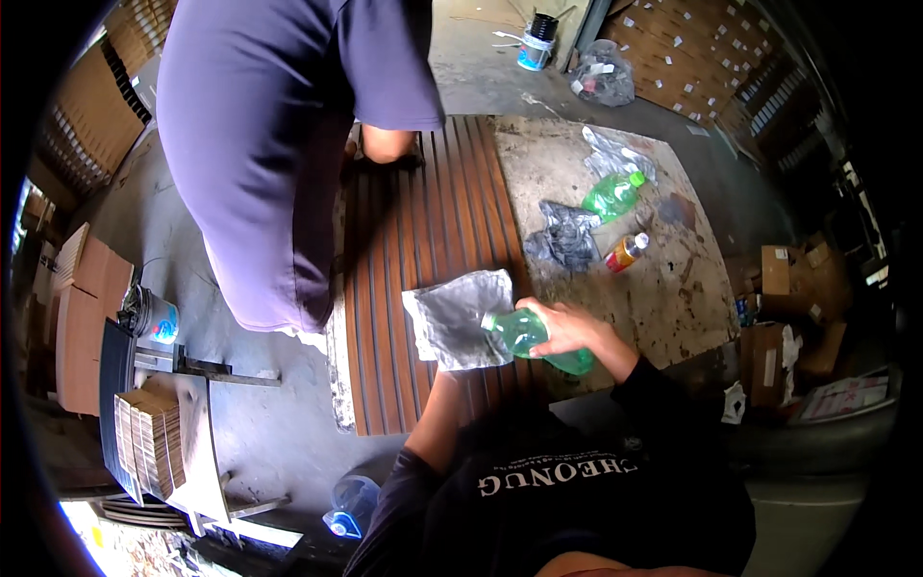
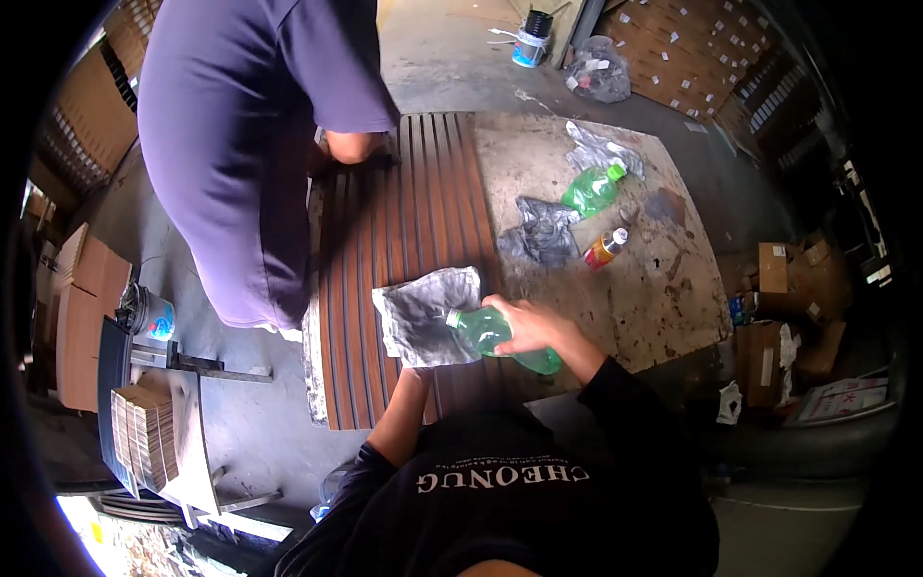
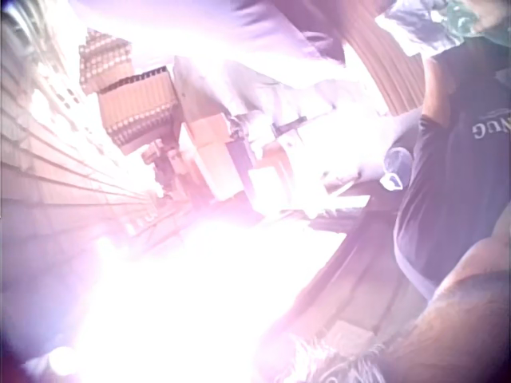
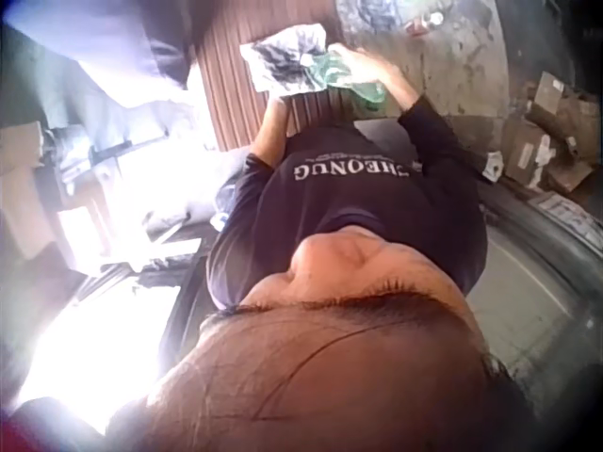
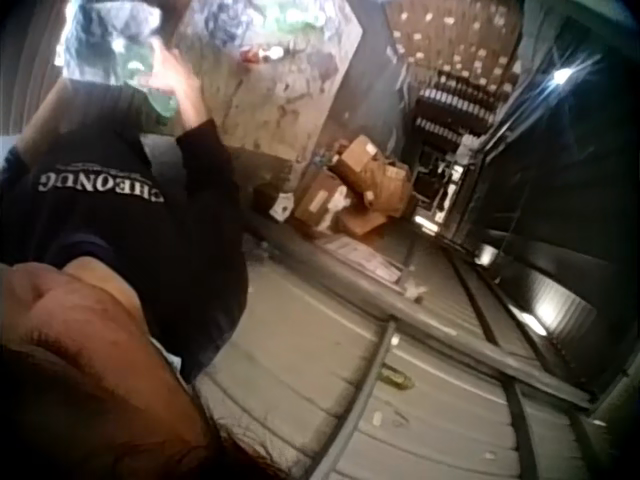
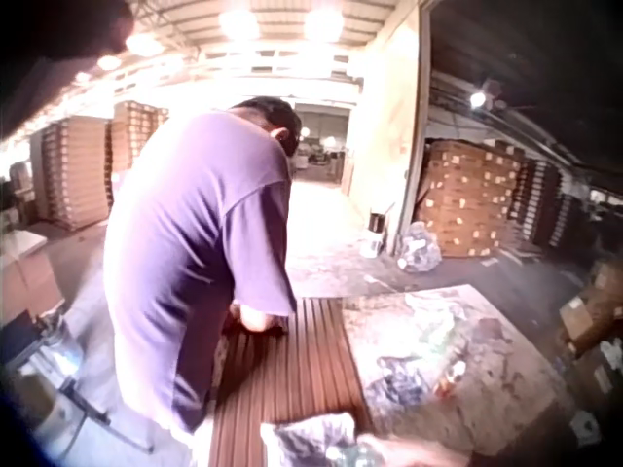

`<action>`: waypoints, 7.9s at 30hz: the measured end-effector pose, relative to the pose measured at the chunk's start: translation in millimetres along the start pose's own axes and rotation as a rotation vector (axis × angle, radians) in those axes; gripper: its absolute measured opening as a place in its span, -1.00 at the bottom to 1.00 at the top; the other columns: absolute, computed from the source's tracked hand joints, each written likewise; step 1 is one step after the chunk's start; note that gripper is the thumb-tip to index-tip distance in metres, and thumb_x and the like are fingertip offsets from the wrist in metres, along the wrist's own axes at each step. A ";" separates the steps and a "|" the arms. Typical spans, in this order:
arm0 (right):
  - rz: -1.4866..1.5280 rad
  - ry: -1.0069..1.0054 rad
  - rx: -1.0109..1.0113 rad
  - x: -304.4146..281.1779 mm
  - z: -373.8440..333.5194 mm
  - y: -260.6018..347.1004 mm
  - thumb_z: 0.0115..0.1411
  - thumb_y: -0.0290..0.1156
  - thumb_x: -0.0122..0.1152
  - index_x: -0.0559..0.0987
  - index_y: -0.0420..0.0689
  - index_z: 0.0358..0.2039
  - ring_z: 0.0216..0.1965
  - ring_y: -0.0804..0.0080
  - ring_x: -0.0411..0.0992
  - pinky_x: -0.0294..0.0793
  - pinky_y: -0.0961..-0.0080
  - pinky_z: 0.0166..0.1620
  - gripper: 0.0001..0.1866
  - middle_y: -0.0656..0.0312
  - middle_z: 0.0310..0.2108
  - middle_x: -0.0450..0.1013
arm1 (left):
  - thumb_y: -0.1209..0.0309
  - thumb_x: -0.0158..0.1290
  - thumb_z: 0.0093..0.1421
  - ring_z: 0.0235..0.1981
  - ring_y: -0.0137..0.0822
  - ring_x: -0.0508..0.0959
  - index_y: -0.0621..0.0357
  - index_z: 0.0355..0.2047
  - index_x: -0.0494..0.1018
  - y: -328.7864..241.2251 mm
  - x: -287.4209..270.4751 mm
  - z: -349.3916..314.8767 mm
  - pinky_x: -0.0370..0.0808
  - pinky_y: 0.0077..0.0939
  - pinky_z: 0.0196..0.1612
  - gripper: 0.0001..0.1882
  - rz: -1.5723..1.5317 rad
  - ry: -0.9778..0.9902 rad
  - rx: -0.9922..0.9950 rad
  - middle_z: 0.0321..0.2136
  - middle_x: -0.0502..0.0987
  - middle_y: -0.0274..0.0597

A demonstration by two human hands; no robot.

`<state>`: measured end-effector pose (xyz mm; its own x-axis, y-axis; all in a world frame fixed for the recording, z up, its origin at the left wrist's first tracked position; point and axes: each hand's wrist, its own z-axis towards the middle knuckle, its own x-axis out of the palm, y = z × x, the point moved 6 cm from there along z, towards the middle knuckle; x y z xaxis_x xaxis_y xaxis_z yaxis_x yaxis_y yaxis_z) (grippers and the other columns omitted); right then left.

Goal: The person applies liquid from a green plastic bottle onto a cloth and wipes a slatted wooden panel on a workbench by hand.

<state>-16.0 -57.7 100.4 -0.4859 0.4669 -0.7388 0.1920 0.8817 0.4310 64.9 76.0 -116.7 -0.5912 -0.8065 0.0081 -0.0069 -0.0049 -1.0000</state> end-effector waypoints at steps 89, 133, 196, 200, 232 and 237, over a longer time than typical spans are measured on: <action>0.148 -0.832 0.227 56.9 87.6 -44.7 0.22 -0.28 -0.11 0.02 -0.14 0.30 0.32 -0.09 -0.11 -0.20 -0.18 0.26 -0.35 -0.07 0.29 -0.03 | -0.12 -0.33 0.24 0.36 -0.06 -0.15 0.12 0.32 -0.08 -112.6 -96.7 281.5 -0.29 0.08 0.31 -0.22 1.445 -0.196 -0.078 0.33 -0.09 0.01; 0.078 -0.867 0.152 52.8 92.2 -39.9 0.24 -0.28 -0.11 0.04 -0.13 0.29 0.31 -0.06 -0.07 -0.15 -0.15 0.25 -0.38 -0.04 0.28 0.01 | 0.01 -0.28 0.24 0.36 -0.06 -0.13 0.03 0.31 0.01 -115.6 -159.4 195.3 -0.30 0.11 0.31 -0.32 1.383 -0.245 -0.039 0.33 -0.07 -0.04; 0.035 -0.963 0.202 56.1 90.7 -57.9 0.21 -0.28 -0.10 0.08 -0.17 0.27 0.31 -0.04 -0.06 -0.19 -0.17 0.26 -0.37 -0.03 0.27 0.05 | 0.18 -0.08 0.12 0.31 0.02 0.04 -0.09 0.25 0.18 -98.1 -145.3 -7.8 -0.22 0.23 0.26 -0.36 1.334 -0.199 -0.034 0.28 0.09 -0.08; 0.004 -0.907 0.238 52.7 90.6 -51.3 0.19 -0.30 -0.08 0.05 -0.18 0.28 0.31 -0.02 -0.05 -0.17 -0.17 0.26 -0.34 -0.02 0.27 0.04 | 0.15 -0.04 0.09 0.28 0.06 0.08 -0.11 0.20 0.26 -108.1 -131.0 -103.4 -0.20 0.26 0.24 -0.38 1.354 -0.113 -0.136 0.26 0.13 -0.06; -0.105 -0.787 -0.064 52.7 95.3 -47.5 0.29 -0.11 -0.19 0.03 -0.21 0.29 0.33 -0.02 -0.10 -0.19 -0.09 0.28 -0.34 0.04 0.34 -0.12 | 0.11 -0.18 0.22 0.30 0.09 0.03 -0.04 0.25 0.15 -123.3 -126.4 -11.2 -0.15 0.32 0.23 -0.41 1.273 -0.518 -0.114 0.27 0.10 -0.01; -0.112 -0.779 -0.078 58.2 101.3 -72.0 0.27 -0.03 -0.19 -0.03 -0.15 0.31 0.35 0.04 -0.13 -0.20 -0.10 0.28 -0.29 0.05 0.35 -0.15 | 0.20 -0.15 0.18 0.32 -0.03 -0.01 -0.09 0.26 0.13 -110.5 40.1 -69.1 -0.11 0.23 0.25 -0.40 1.093 -0.056 0.025 0.31 0.03 -0.14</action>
<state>28.2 -87.2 -26.1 0.2435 0.3138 -0.9178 0.1026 0.9326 0.3461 -13.8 85.0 -5.6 -0.2310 -0.4082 -0.8832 0.5159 0.7183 -0.4669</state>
